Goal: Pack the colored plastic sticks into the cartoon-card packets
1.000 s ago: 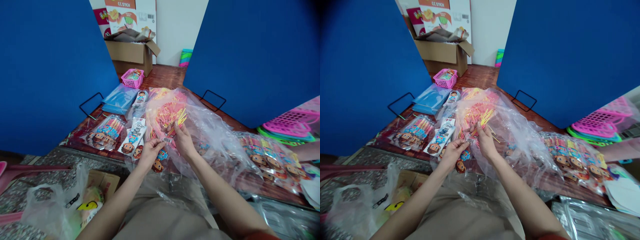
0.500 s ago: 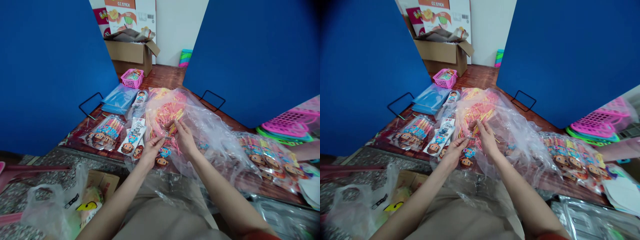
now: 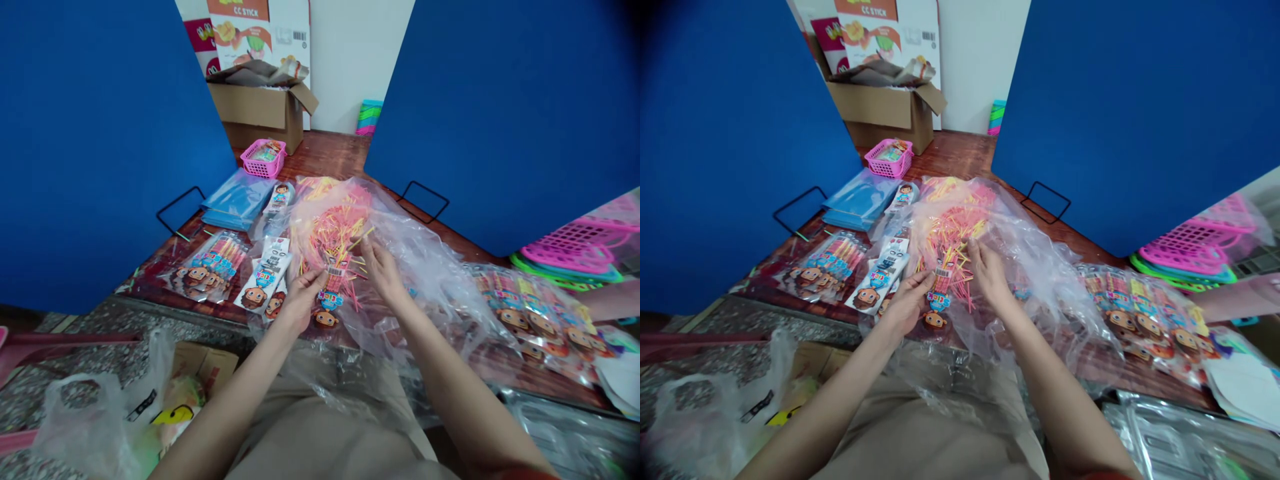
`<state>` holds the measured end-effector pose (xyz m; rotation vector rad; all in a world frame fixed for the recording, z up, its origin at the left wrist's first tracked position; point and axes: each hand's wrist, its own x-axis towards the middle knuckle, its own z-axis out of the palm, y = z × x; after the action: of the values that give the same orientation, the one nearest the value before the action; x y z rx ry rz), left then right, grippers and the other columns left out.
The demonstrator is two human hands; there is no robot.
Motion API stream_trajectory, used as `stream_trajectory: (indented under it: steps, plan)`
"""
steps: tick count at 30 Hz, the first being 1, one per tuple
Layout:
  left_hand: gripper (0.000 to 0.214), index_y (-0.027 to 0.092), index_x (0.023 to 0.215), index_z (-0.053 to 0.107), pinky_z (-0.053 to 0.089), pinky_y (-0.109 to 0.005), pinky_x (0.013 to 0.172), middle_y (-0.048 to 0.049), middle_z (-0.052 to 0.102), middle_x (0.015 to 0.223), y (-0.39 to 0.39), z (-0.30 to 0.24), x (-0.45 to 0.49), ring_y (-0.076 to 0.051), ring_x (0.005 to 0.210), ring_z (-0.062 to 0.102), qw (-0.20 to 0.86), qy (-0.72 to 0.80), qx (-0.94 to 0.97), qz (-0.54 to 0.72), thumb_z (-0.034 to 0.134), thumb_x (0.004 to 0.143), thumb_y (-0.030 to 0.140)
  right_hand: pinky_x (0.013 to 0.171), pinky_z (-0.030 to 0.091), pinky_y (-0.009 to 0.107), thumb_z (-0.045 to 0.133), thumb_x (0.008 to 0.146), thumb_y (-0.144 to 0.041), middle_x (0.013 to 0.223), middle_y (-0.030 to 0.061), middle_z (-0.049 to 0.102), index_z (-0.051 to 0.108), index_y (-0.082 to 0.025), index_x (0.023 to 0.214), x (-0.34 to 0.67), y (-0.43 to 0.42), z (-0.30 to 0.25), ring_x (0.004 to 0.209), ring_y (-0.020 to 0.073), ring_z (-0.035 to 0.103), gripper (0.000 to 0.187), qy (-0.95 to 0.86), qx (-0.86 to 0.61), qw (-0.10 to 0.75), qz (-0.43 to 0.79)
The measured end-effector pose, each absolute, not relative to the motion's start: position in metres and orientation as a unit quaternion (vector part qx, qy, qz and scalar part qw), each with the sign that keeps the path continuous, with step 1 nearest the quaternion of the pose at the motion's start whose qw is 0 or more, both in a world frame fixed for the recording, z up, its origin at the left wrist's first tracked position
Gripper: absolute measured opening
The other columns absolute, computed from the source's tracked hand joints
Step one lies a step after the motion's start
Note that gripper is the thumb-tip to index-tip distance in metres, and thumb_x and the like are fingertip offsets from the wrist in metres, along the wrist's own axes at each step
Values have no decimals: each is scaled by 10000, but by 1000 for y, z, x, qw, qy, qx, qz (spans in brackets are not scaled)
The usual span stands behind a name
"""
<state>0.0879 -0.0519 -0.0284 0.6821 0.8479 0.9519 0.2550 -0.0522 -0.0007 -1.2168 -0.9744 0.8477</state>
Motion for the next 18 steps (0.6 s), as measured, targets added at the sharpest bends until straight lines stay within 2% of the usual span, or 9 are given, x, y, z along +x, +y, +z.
stream_trajectory:
  steps: [3,6,10,13,16,18]
  plan:
    - [329,148,790,743,462,-233,618,-25,704,734,-52,-28,88,-121,647,587,744,391,321,437,850,572,370,879,489,356,641,819,-466,1157,33,672,634,-310,1171,255,-61,4,1137,228,566,385,-473,-516,610,372]
    - [351,154,819,747,455,-227,615,-21,706,752,-51,-28,88,-112,638,584,739,394,321,443,851,569,379,918,465,400,742,738,-387,1108,42,694,661,-302,1122,247,-68,13,1081,252,593,402,-540,-478,556,413]
    - [361,152,832,748,453,-234,602,-20,705,750,-51,-26,87,-106,607,577,741,404,308,439,848,575,386,832,470,344,703,785,-364,1048,40,691,678,-281,1052,242,-70,15,904,210,611,281,-563,-487,562,362]
    - [369,148,816,746,456,-235,597,-14,694,712,-51,-24,87,-112,604,578,742,395,311,444,858,555,384,770,452,308,742,749,-352,820,16,675,703,-246,871,243,-66,7,758,180,573,167,-616,-500,513,328]
    - [384,141,827,741,463,-235,604,-19,690,719,-52,-25,87,-113,610,580,741,388,321,443,853,567,401,709,442,297,748,741,-367,703,4,644,705,-226,779,245,-63,3,675,167,543,153,-629,-515,479,331]
    - [416,144,881,735,467,-240,608,-31,696,772,-52,-25,85,-117,622,589,741,384,333,439,825,609,447,667,444,288,724,763,-389,700,11,654,711,-219,767,247,-63,6,667,167,553,171,-600,-513,510,342]
